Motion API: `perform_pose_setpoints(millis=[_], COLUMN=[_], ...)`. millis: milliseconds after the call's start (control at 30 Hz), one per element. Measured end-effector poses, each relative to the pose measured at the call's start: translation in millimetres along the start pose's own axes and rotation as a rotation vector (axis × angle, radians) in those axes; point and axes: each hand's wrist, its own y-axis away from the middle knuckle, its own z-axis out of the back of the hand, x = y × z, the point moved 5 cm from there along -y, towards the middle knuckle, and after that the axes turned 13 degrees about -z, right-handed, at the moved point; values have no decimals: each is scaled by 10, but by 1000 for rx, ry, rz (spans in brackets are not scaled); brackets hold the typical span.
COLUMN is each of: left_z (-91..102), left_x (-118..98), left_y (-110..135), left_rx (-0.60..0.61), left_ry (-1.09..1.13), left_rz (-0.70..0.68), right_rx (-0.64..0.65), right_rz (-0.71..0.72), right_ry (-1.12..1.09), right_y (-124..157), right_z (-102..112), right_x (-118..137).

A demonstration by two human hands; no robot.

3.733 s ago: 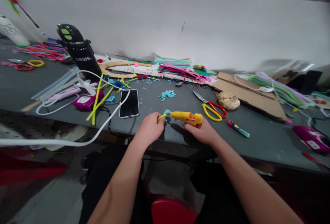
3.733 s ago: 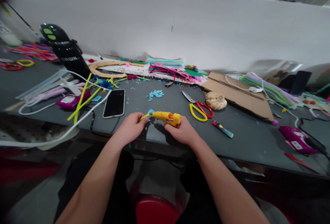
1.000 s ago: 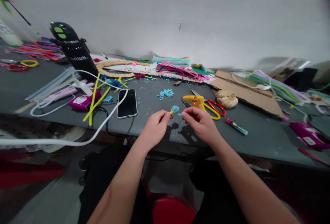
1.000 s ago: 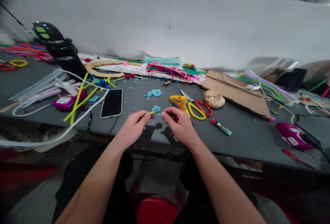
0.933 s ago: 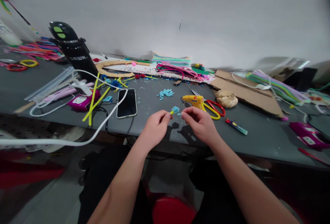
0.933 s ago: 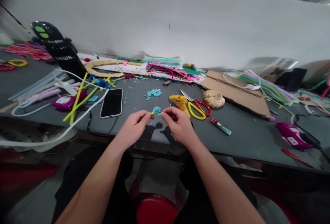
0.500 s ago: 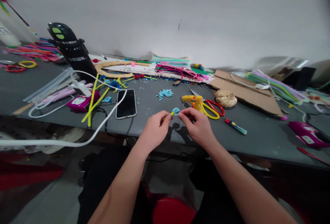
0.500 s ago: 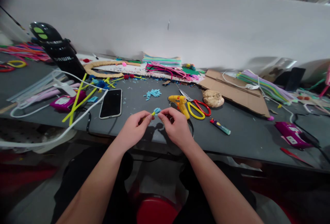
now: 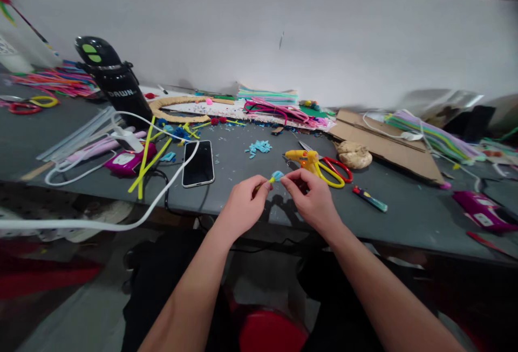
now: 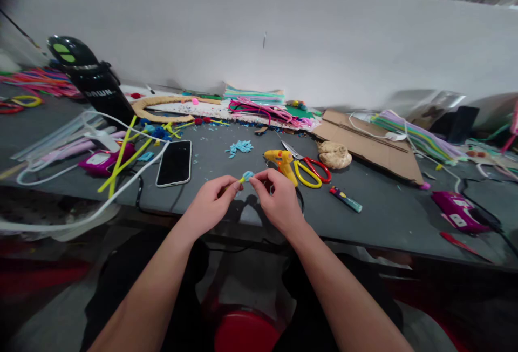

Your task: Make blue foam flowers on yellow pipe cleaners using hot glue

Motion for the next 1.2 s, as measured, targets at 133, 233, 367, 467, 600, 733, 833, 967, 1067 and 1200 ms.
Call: perform_pose_setpoints(millis=[133,233,367,467,600,733,833,967,1067,1200], left_z=[-3,-8,-6,-2,-4,-22,-34,-37,-32,-33], left_x=[-1,0,-1,8,34,41,33,11,-5,-30], left_y=[4,8,5,6,13,11,8,8,12,17], left_rx=[3,9,11,8,1,6,14,23,23,31], left_ry=[8,12,13,15,23,24,18,9,6,4], left_rz=[-11,-9,-2,5,20,13,3,-5,-2,1], right_rx=[-16,-17,-22,-35,-68,-15,19,12,13,21], right_rz=[18,28,30,24,52,24,-8,-31,-47,-54], right_ry=[7,22,32,37,41,-5,-11,-12,-17,-23], right_y=[4,7,14,16,9,-5,-4,-2,-7,-13], right_z=[5,4,4,19,65,53,20,-2,-10,-16], right_x=[9,16,11,3,16,-2,-12,-1,-3,-16])
